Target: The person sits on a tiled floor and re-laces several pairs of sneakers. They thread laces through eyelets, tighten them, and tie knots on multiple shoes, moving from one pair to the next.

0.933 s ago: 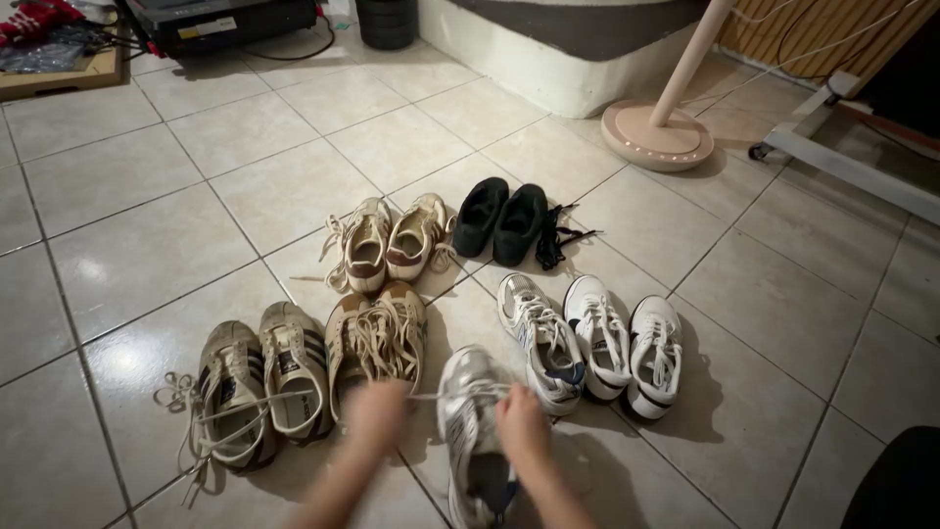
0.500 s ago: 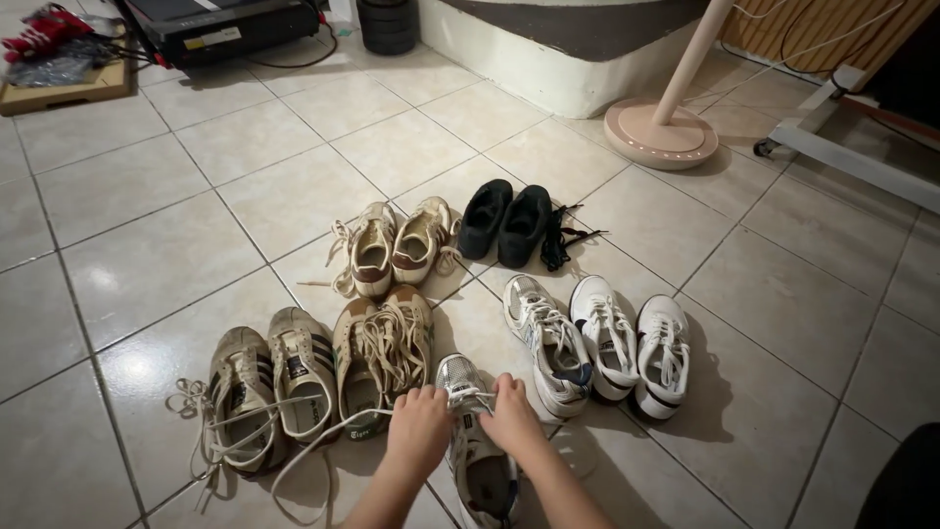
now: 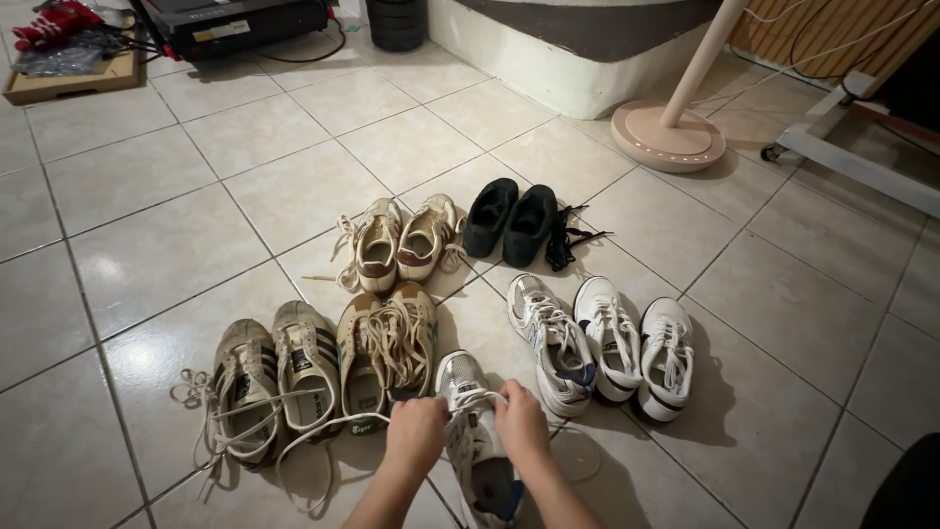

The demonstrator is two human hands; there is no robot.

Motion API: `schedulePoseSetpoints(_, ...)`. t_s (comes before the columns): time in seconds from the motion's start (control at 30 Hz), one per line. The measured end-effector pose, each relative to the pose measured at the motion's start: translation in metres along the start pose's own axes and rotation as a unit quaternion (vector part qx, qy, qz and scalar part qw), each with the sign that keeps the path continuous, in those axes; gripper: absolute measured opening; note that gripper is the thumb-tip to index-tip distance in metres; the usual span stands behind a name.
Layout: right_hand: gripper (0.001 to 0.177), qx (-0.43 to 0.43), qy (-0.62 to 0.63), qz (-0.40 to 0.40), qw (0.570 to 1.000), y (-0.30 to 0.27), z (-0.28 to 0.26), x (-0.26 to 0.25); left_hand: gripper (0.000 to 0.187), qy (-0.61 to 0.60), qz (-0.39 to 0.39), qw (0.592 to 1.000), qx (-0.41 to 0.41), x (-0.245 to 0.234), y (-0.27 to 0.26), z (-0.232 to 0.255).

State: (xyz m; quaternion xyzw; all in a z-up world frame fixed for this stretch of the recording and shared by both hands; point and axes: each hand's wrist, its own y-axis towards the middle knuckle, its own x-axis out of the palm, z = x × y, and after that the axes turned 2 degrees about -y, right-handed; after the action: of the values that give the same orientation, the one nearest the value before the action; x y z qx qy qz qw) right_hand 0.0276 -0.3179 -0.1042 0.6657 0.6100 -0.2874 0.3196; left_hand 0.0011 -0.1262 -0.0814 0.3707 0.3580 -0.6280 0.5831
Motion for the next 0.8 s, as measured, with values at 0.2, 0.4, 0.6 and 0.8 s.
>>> schedulePoseSetpoints(0.2, 0.013, -0.013, 0.010, -0.016, 1.000, -0.003, 0.008, -0.001, 0.013, -0.022, -0.020, 0.998, -0.046, 0.006, -0.002, -0.010)
schedulePoseSetpoints(0.4, 0.023, -0.124, 0.019, -0.089, 0.988, 0.013, 0.001, -0.013, 0.028, -0.197, -0.074, 0.974, -0.088, 0.005, 0.002, -0.013)
schedulePoseSetpoints(0.6, 0.016, -0.028, -0.081, -0.119, 0.989, 0.022, -0.018, -0.024, 0.022, -0.105, -0.075, 0.992, 0.002, 0.011, -0.003, 0.025)
schedulePoseSetpoints(0.8, 0.015, -0.057, -0.046, -0.081, 0.994, 0.017, -0.015, -0.020, 0.023, -0.119, -0.095, 0.988, -0.001, -0.003, -0.011, 0.022)
